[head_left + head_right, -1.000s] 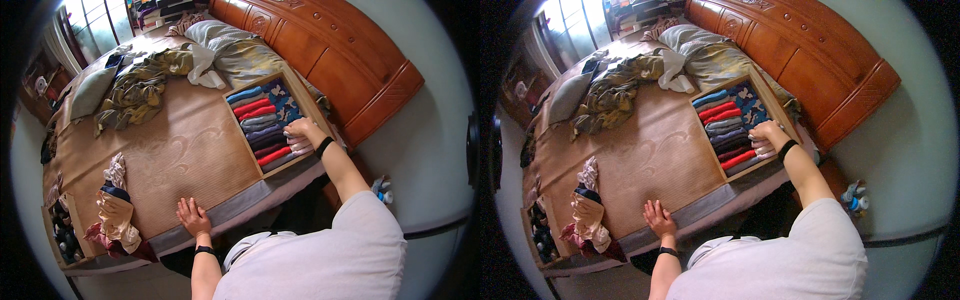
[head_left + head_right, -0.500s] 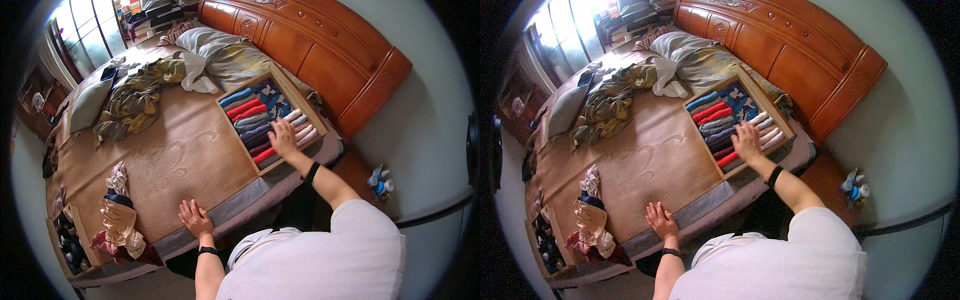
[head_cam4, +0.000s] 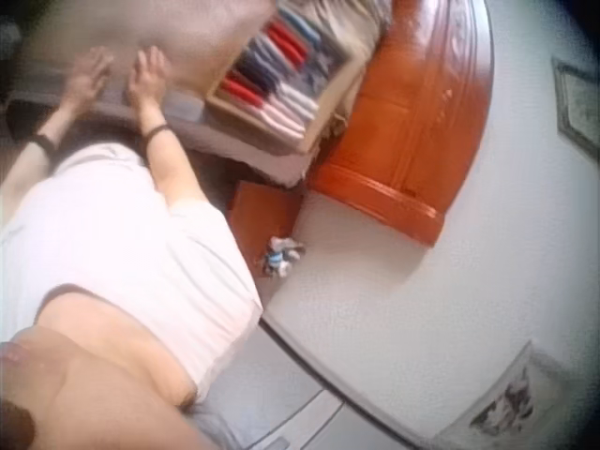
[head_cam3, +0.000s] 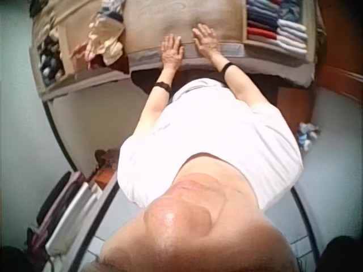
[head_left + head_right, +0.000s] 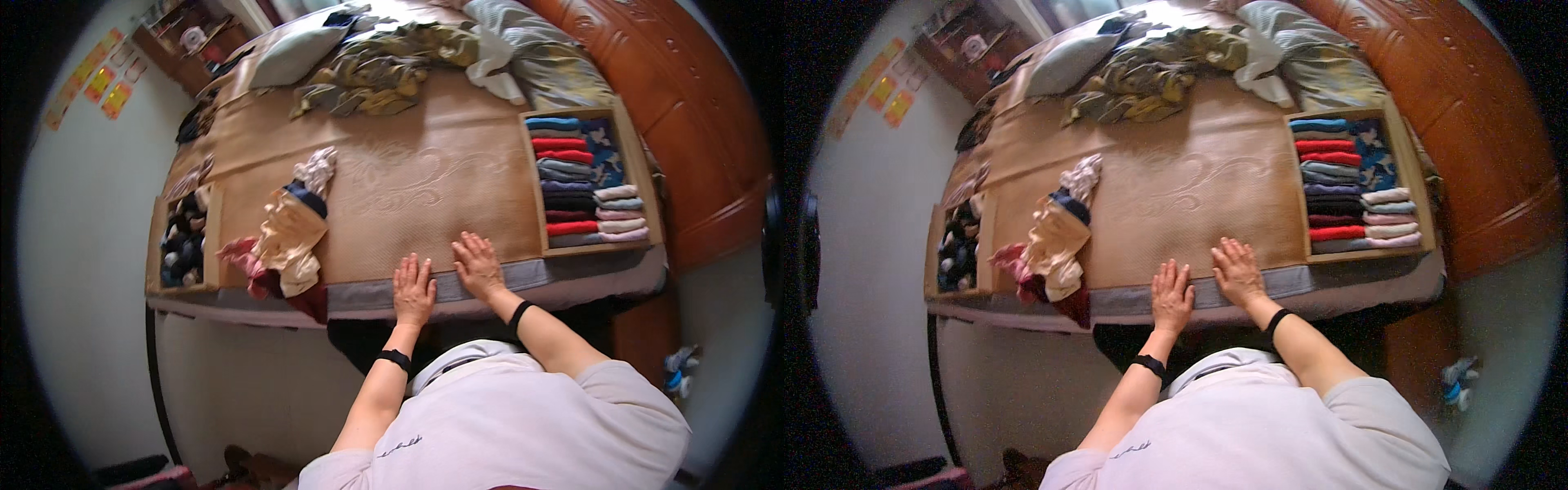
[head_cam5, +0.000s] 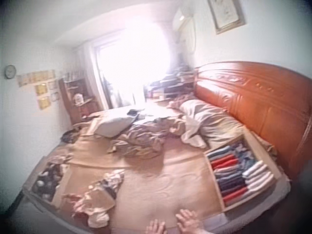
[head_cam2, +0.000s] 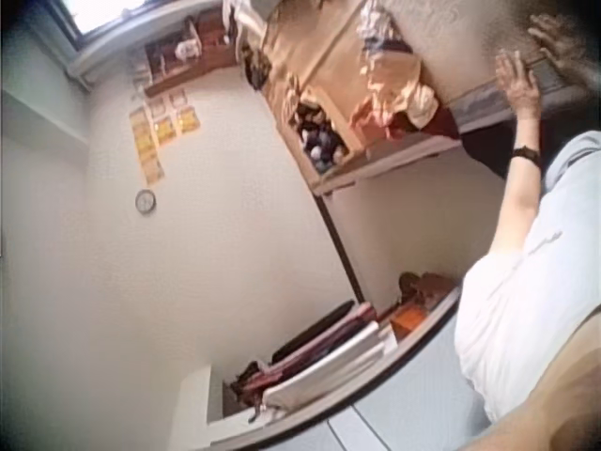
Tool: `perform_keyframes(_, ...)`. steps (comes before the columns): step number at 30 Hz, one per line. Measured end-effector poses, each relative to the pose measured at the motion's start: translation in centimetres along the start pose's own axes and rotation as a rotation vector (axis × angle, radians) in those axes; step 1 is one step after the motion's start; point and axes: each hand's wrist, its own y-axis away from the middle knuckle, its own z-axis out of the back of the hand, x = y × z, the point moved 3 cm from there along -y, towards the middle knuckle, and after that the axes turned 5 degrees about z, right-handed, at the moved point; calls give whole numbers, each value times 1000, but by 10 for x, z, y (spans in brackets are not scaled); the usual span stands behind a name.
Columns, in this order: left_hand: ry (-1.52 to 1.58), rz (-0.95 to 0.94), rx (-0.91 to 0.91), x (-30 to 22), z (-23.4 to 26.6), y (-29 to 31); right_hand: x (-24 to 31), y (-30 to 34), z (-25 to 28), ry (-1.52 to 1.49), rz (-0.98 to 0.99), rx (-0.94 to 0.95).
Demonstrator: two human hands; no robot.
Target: The person folds several pieces of clothing, including a pink item, a grey item, and a beige item, on a bed. Each item is smoothed out, folded into a compact shape, and then placed into a wooden drawer organizer that already contains other folded clothes.
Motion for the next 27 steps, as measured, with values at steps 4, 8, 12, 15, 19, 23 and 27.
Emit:
perform_keyframes(4,352,123,-22,26,29,26,0,0,3,-52,19,6)
perform_keyframes(8,468,524,-442,98,72,16,-1,0,4,-46,13,-4)
perform_keyframes(12,210,755,-721,176,127,-23,-8,2,5,-39,-5,-10)
perform_keyframes(15,-133,728,-687,232,143,-32,5,-4,3,-60,34,4)
perform_keyframes(19,77,831,-231,217,137,-75,-5,-1,3,-52,8,0)
perform_keyframes(23,742,534,-231,131,146,-98,-9,2,4,-120,-8,0)
perform_keyframes(27,1281,248,29,28,146,-72,-15,4,8,-229,3,22)
